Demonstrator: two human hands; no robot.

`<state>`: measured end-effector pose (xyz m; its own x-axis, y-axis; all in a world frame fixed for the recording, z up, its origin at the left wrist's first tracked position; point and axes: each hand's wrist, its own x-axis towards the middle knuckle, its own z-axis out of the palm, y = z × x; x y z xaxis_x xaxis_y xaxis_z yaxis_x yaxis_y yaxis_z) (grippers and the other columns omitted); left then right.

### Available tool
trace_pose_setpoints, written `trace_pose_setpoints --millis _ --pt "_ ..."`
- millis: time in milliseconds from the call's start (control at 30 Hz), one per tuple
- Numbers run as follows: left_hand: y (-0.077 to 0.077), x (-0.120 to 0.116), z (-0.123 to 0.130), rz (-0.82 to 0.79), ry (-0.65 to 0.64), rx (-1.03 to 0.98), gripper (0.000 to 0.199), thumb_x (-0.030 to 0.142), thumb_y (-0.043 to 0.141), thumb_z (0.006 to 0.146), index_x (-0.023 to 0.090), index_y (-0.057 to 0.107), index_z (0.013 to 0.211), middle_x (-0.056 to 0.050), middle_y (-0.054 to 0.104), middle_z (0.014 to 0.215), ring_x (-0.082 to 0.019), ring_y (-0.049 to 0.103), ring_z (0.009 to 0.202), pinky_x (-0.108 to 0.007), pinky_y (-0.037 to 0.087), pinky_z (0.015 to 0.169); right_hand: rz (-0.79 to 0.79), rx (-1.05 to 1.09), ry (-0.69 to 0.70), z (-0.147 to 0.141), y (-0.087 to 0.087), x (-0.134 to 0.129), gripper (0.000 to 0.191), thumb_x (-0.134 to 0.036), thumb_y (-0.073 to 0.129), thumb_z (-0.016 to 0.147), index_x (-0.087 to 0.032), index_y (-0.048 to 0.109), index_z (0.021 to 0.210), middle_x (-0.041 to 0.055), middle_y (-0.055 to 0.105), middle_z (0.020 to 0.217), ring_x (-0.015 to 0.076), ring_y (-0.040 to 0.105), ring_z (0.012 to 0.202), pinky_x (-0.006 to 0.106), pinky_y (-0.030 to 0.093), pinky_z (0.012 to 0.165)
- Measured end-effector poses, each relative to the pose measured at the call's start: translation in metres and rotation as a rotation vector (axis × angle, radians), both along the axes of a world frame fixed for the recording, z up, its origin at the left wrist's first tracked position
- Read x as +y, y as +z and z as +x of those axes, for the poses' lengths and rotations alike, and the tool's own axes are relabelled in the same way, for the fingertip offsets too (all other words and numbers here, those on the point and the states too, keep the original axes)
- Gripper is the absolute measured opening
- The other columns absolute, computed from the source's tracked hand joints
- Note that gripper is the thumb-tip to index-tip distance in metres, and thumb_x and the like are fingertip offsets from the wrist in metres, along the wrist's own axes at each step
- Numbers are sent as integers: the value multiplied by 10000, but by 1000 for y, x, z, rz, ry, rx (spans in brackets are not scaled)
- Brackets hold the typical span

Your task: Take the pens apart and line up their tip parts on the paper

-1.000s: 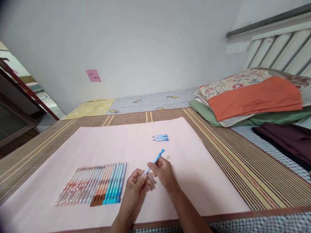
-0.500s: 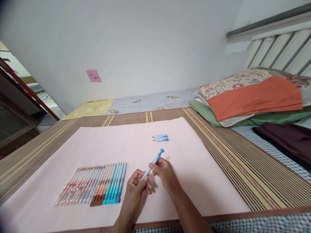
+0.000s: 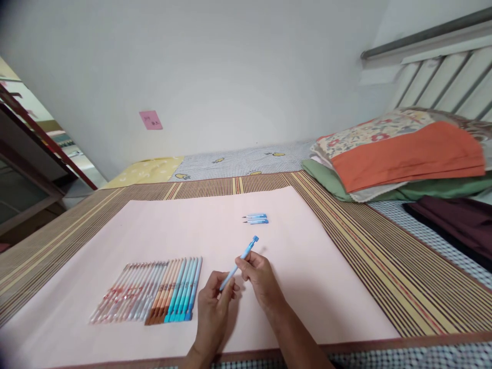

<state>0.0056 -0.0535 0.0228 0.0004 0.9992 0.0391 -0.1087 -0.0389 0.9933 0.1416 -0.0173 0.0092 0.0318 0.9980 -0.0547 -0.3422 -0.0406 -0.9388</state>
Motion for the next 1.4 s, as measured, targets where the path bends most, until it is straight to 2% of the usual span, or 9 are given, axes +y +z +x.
trace_pose_setpoints --millis 100,267,367,500,633,700,900,1200,1400 --pt "1 1 1 -34 -13 -60 317 486 798 803 192 680 799 -40 710 659 -169 636 601 -260 476 598 7 -28 -4 1 2 0 405 -550 786 783 -191 608 725 -68 420 543 103 337 535 273 281 551" --pt "-8 9 3 -219 -216 -331 411 548 714 862 139 677 872 -52 692 612 -121 563 476 -220 377 486 50 -105 -29 14 3 2 417 -571 792 769 -167 724 848 -34 488 595 120 403 574 280 322 568" --pt "-10 11 2 -228 -221 -367 378 506 773 823 143 669 841 -49 698 631 -109 553 493 -215 385 508 57 -145 -21 16 1 2 446 -592 790 760 -163 744 872 -25 502 596 131 424 583 284 335 573" --pt "-4 7 -3 -90 -89 -168 330 490 804 793 183 682 802 -50 712 673 -164 612 602 -266 470 610 25 -113 -58 5 3 1 460 -622 777 756 -172 705 814 -46 457 560 119 381 551 282 306 561" --pt "0 2 -8 62 52 118 235 443 791 820 214 758 863 -48 715 722 -190 635 697 -272 470 662 0 -14 -65 -7 7 -2 448 -610 764 778 -178 649 764 -62 414 548 108 338 550 279 288 566" --pt "0 3 -7 32 36 40 261 456 791 818 205 750 874 -46 711 722 -187 634 689 -272 480 664 -2 -2 -65 -7 6 -2 444 -603 765 782 -173 657 783 -62 417 555 109 344 558 276 291 569" --pt "-6 13 -3 -261 -233 -473 365 488 774 832 134 691 862 -44 698 690 -112 575 535 -228 449 554 23 -103 -45 3 1 -1 467 -588 773 777 -152 743 941 -26 528 618 136 465 617 283 385 620" --pt "-6 14 -2 -123 -116 -393 310 424 810 812 132 707 798 -68 744 732 -138 648 604 -247 512 619 4 -64 -94 -9 6 -1 520 -639 773 740 -147 727 901 -27 540 582 136 481 584 282 391 591" --pt "-7 16 -6 -287 -56 -632 341 286 925 688 124 722 910 -55 764 774 -104 673 624 -202 546 645 18 -124 -85 -6 2 1 511 -625 822 692 -142 743 839 -11 565 593 143 497 585 293 411 585"
